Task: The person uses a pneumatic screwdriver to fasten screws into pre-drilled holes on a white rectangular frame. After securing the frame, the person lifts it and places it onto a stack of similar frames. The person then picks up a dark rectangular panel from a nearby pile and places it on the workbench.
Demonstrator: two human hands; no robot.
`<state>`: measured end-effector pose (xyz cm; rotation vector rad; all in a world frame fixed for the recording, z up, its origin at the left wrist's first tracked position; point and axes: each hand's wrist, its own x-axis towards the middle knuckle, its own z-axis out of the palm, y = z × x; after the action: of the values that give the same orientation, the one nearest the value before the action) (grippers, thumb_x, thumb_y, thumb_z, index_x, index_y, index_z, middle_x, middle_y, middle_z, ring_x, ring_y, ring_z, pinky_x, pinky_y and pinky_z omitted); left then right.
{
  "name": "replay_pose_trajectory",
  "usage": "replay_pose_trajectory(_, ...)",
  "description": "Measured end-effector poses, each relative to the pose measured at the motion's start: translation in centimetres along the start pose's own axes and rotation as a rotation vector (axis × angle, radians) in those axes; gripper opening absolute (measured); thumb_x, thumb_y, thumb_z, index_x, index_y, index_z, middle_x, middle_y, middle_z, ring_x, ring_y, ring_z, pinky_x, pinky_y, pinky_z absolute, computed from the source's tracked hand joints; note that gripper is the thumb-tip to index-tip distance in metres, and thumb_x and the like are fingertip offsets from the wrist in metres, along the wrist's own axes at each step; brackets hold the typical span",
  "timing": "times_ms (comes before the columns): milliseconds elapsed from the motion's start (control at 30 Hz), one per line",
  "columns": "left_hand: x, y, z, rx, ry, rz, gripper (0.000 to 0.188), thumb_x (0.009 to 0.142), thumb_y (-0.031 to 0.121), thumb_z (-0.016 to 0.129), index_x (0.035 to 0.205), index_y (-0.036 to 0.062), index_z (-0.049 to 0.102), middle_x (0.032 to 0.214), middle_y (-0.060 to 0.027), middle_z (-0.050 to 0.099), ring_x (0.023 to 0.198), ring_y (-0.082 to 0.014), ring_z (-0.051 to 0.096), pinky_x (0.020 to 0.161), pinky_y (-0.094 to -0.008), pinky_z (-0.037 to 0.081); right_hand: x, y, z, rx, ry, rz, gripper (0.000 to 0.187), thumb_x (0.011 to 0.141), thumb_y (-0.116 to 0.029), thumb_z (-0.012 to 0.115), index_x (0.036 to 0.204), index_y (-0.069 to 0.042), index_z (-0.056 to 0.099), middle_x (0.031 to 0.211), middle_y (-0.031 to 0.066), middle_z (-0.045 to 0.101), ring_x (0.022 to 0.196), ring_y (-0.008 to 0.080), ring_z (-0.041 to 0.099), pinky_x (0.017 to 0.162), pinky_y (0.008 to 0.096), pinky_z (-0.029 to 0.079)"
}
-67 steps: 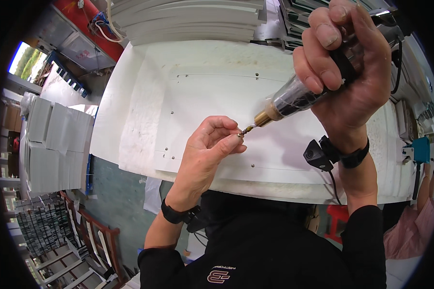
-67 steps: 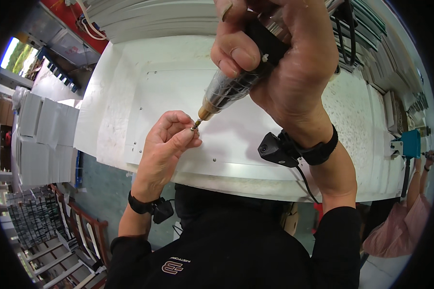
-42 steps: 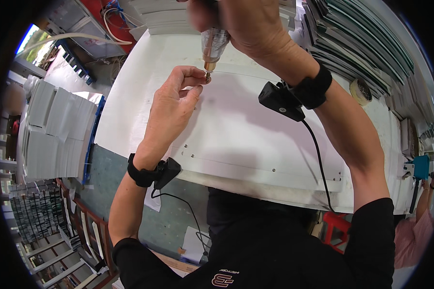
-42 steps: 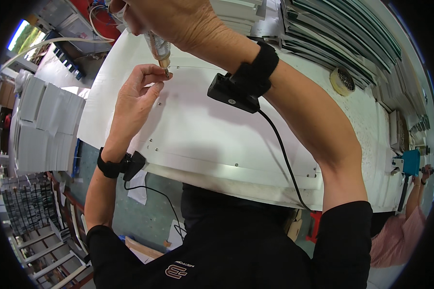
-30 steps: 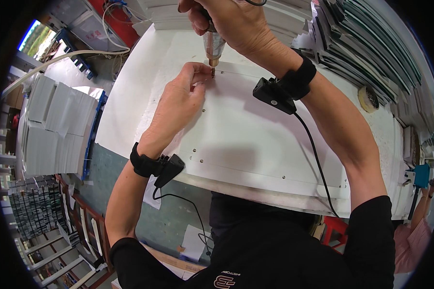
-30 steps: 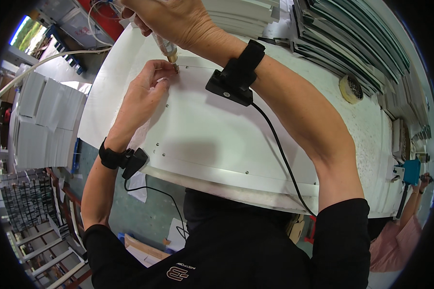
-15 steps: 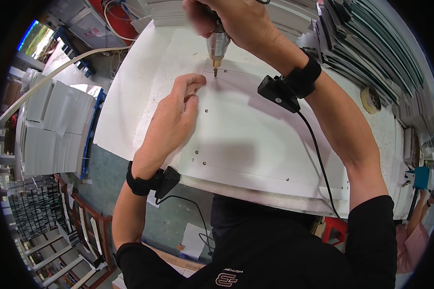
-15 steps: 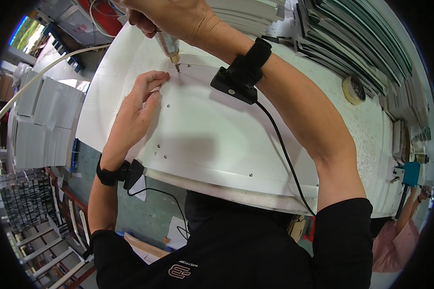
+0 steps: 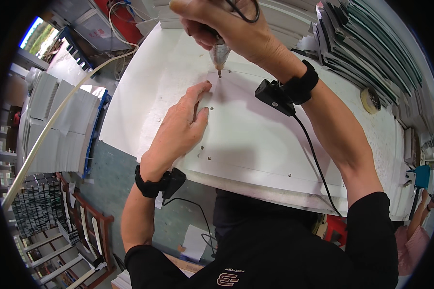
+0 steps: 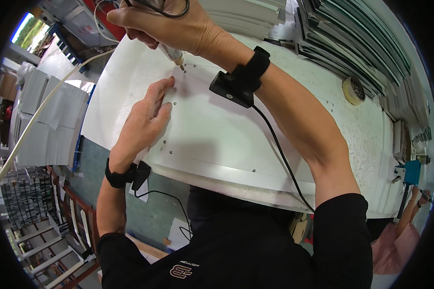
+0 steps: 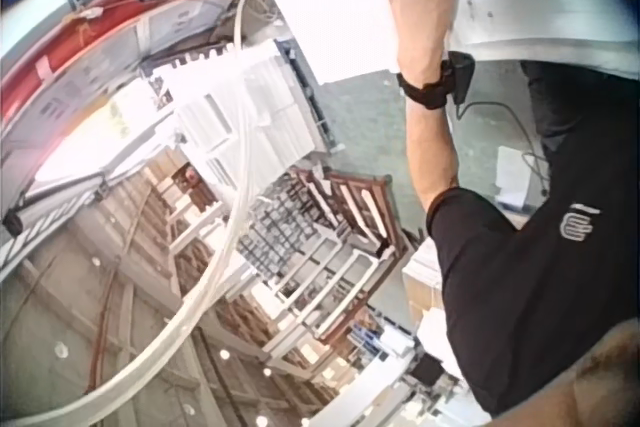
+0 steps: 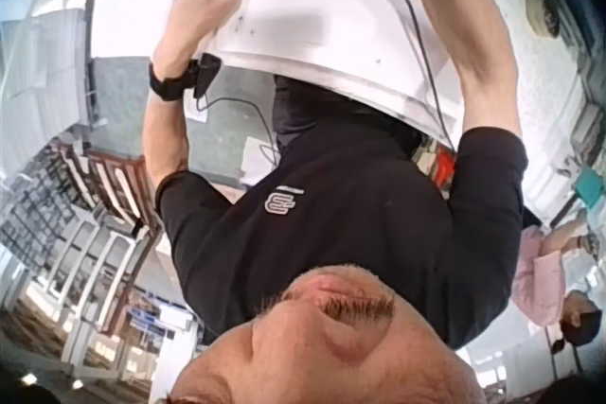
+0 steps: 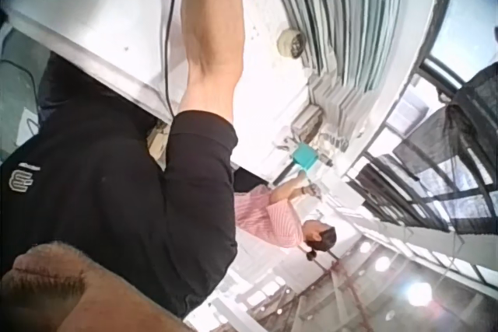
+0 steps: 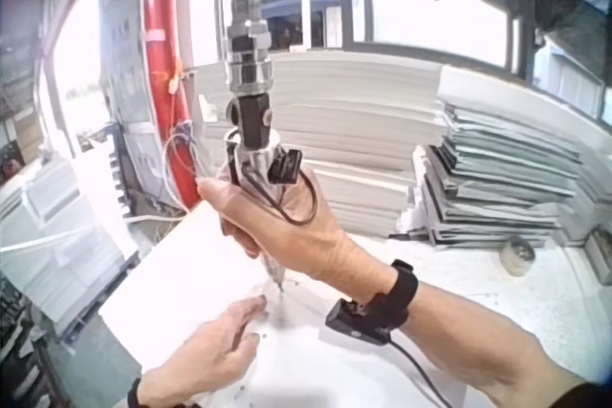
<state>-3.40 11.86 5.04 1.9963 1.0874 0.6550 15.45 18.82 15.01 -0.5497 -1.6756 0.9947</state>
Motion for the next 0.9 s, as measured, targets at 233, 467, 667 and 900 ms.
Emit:
replay_pose_trajectory(233, -0.1, -0.2, 0.7, 0.27, 0.02, 0.163, 0.044, 0.098, 0.007, 0.046, 0.14, -0.0012, 0.054, 0.152, -0.0256, 0.05, 0.141, -0.0399, 0.048, 0.119, -0.0434, 0.036, 4.2, 3.8, 2.0, -0.436, 0.041, -0.668, 0.03, 0.096, -0.035, 0.076, 0.099, -0.007, 0.066, 0.072, -0.001, 0.061, 0.058, 0.011, 0.057, 0.053, 0.0248, 0.044)
replay_pose_trajectory(467, 0.1, -1.0, 1.3, 0.284, 0.059, 0.314, 0.044, 0.097, 0.003, 0.046, 0.139, 0.0013, 0.058, 0.147, -0.024, 0.053, 0.142, -0.0421, 0.044, 0.12, -0.0462, 0.035, 5.1, 9.4, 4.6, -0.763, -0.52, -0.286, 0.026, 0.09, -0.033, 0.08, 0.097, -0.011, 0.068, 0.075, 0.0082, 0.066, 0.076, 0.0325, 0.065, 0.069, 0.0444, 0.049)
replay_pose_trajectory(667, -0.6, -1.5, 0.9, 0.306, 0.042, 0.364, 0.045, 0.089, -0.002, 0.049, 0.133, -0.0004, 0.061, 0.136, -0.0237, 0.057, 0.135, -0.0462, 0.045, 0.114, -0.0491, 0.041, 4.0, 13.5, 5.8, -0.906, -0.614, -0.131, 0.03, 0.083, -0.021, 0.081, 0.11, -0.014, 0.071, 0.095, 0.0099, 0.067, 0.092, 0.0344, 0.067, 0.079, 0.0452, 0.051)
replay_pose_trajectory(900, -0.9, -1.9, 1.1, 0.377, 0.069, 0.466, 0.043, 0.086, -0.004, 0.054, 0.129, -0.0029, 0.056, 0.136, -0.0258, 0.053, 0.131, -0.0496, 0.045, 0.114, -0.0515, 0.039, 3.0, 10.1, 5.3, -0.892, -0.616, 0.126, 0.047, 0.083, -0.01, 0.081, 0.129, -0.008, 0.07, 0.118, 0.0151, 0.068, 0.111, 0.0318, 0.062, 0.098, 0.0429, 0.051)
